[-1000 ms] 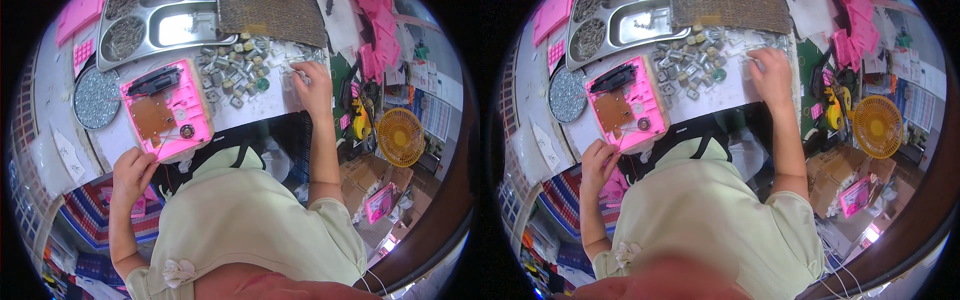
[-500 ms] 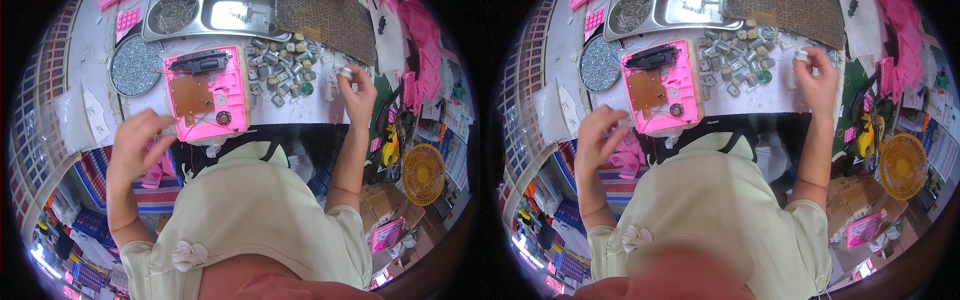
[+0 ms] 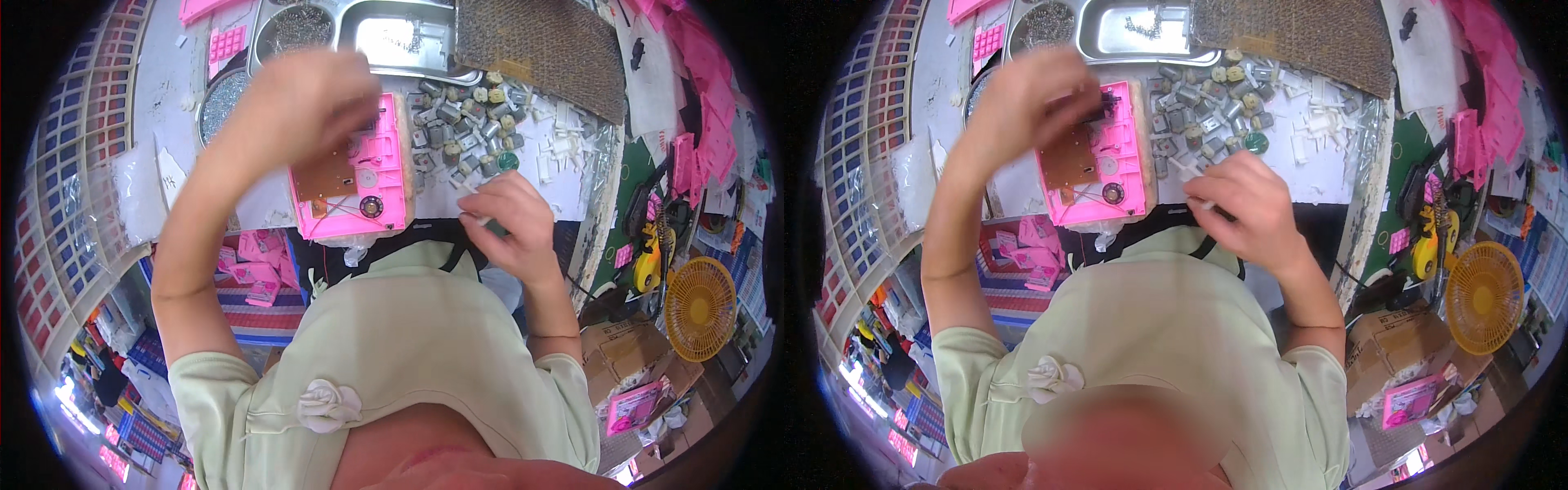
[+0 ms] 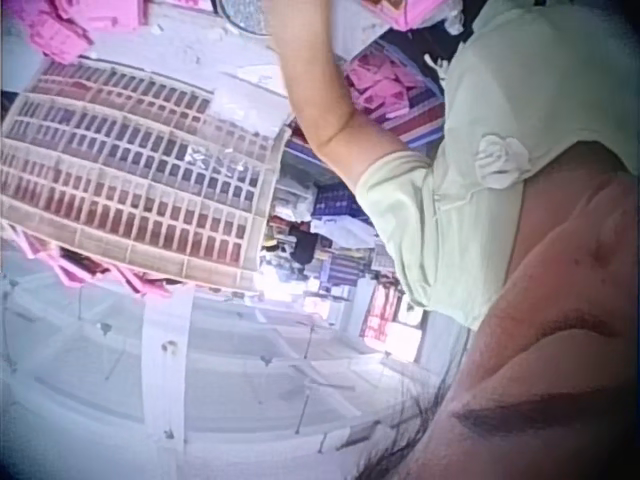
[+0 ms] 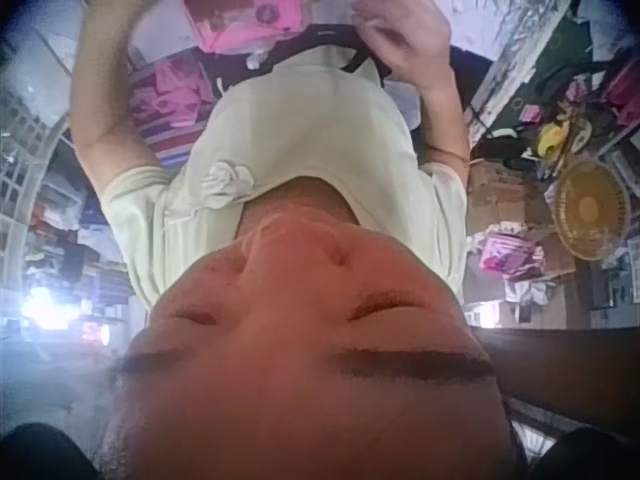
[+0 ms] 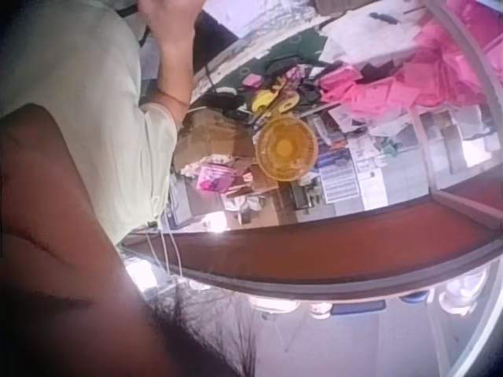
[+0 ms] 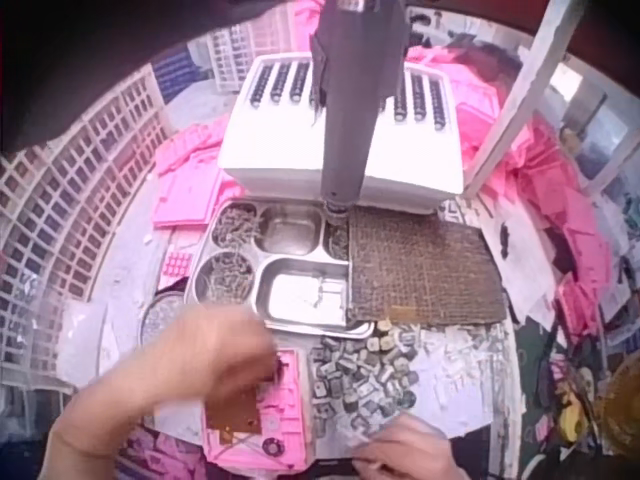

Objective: Assemble electronic components and wires into a pink toy casing using a soldering iron and electric screwdriver.

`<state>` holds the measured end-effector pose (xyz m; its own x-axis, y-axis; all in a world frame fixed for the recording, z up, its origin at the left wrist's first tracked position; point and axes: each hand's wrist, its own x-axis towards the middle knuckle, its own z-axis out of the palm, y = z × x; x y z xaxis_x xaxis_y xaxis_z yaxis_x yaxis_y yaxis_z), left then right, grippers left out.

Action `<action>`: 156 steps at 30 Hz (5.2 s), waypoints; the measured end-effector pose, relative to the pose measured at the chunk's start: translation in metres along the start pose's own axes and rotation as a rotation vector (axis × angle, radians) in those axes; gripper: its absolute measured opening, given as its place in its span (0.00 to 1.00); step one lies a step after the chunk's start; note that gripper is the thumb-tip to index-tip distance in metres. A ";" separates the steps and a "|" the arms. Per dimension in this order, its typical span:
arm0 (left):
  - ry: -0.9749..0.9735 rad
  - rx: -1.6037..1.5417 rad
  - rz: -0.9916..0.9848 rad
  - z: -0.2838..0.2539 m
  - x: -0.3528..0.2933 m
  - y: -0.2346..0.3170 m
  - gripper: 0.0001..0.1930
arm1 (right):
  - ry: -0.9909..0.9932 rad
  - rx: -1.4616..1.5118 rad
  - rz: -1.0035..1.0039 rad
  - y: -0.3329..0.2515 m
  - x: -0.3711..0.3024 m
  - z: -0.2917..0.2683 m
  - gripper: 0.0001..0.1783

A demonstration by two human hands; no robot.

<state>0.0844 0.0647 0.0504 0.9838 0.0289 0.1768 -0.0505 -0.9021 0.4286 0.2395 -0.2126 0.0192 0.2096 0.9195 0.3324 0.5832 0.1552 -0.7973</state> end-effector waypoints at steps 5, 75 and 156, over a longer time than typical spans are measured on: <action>-0.135 -0.161 -0.096 0.046 -0.075 0.077 0.14 | 0.119 0.020 0.078 0.015 0.007 -0.006 0.12; 0.226 -0.889 -0.438 -0.011 0.054 -0.054 0.07 | 0.108 0.171 0.190 0.013 0.027 0.003 0.17; 0.181 -0.977 -0.537 0.041 -0.065 0.061 0.08 | 0.041 0.793 0.396 -0.005 0.035 0.029 0.18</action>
<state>0.0240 -0.0102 0.0289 0.8835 0.4448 -0.1472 0.1805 -0.0332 0.9830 0.2215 -0.1704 0.0201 0.3175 0.9476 -0.0361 -0.2501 0.0470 -0.9671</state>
